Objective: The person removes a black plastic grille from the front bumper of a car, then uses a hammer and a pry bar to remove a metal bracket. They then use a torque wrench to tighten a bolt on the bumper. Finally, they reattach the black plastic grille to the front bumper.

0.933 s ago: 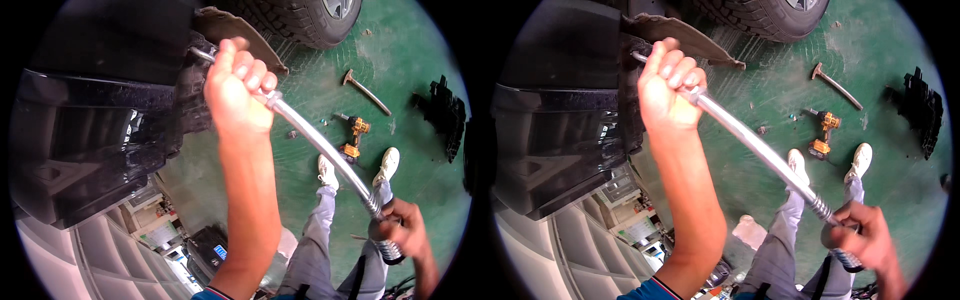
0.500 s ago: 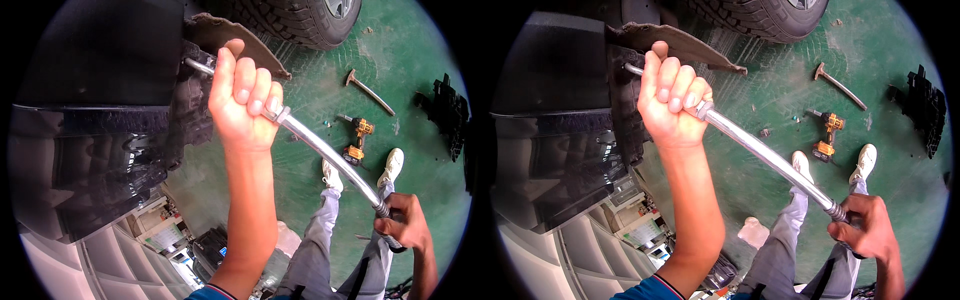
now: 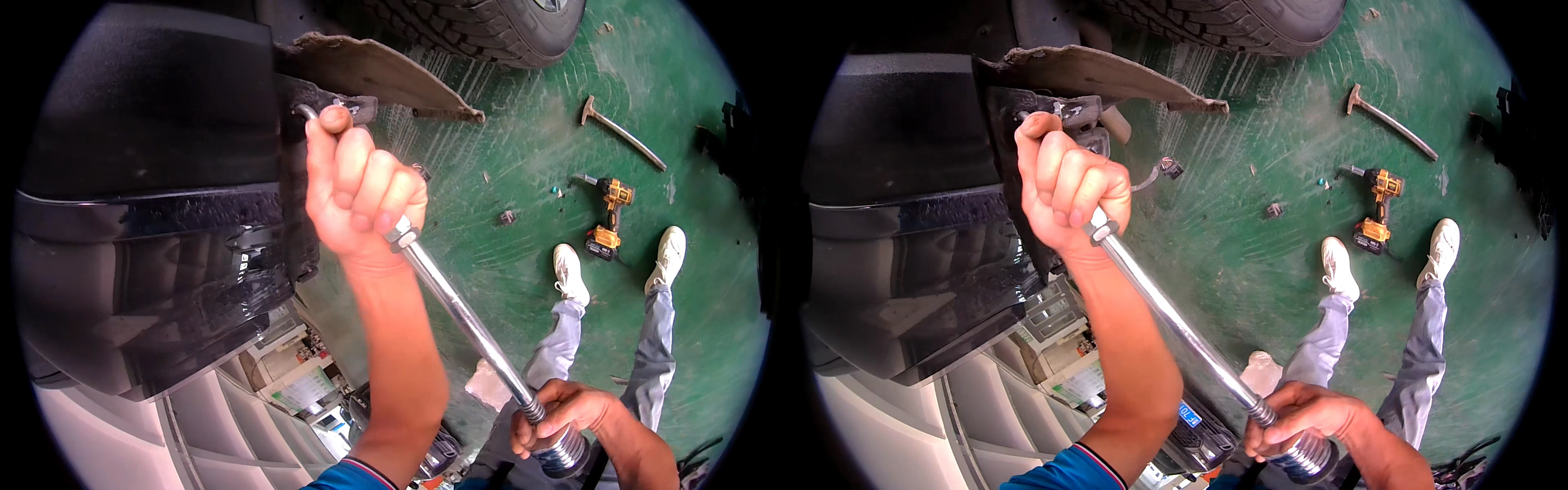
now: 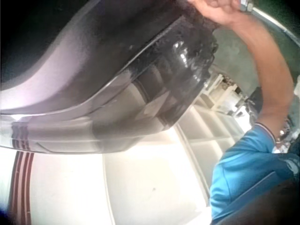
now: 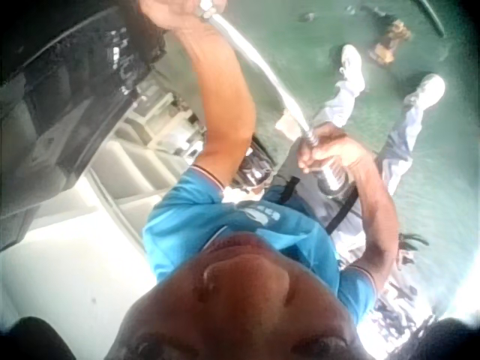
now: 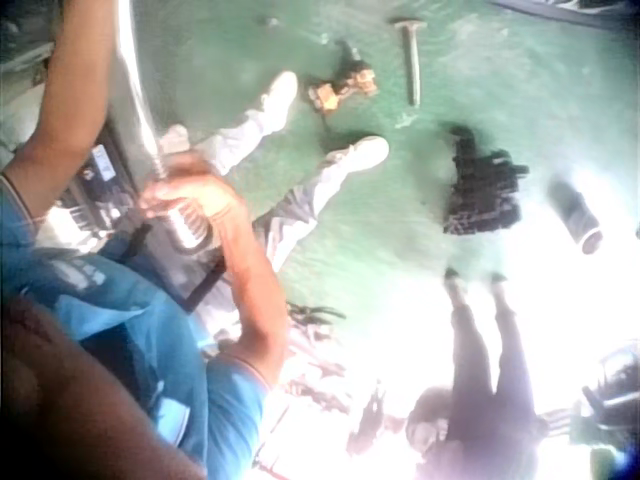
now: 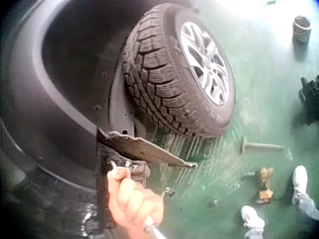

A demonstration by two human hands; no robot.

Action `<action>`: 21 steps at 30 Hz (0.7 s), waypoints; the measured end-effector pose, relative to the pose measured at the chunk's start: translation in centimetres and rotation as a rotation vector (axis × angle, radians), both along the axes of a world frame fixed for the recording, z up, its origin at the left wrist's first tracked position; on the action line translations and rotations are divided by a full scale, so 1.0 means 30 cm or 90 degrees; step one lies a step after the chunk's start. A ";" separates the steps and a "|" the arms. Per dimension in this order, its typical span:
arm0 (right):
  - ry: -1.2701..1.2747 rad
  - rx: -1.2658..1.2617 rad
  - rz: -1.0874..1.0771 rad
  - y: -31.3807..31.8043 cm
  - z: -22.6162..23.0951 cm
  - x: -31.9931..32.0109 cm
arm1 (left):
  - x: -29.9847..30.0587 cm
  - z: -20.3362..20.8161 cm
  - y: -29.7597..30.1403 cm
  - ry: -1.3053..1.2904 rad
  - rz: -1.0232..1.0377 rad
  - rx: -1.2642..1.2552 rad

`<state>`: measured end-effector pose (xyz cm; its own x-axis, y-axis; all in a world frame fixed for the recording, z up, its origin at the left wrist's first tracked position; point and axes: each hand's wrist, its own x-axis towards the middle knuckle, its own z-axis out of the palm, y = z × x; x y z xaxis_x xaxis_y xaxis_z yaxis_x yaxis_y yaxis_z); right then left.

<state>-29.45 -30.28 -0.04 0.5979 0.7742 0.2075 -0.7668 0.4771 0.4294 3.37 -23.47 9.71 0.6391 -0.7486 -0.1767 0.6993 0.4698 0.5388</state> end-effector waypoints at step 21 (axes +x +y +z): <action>0.047 0.342 -0.170 0.197 0.254 -0.029 | -0.030 0.082 0.006 0.131 -0.017 -0.015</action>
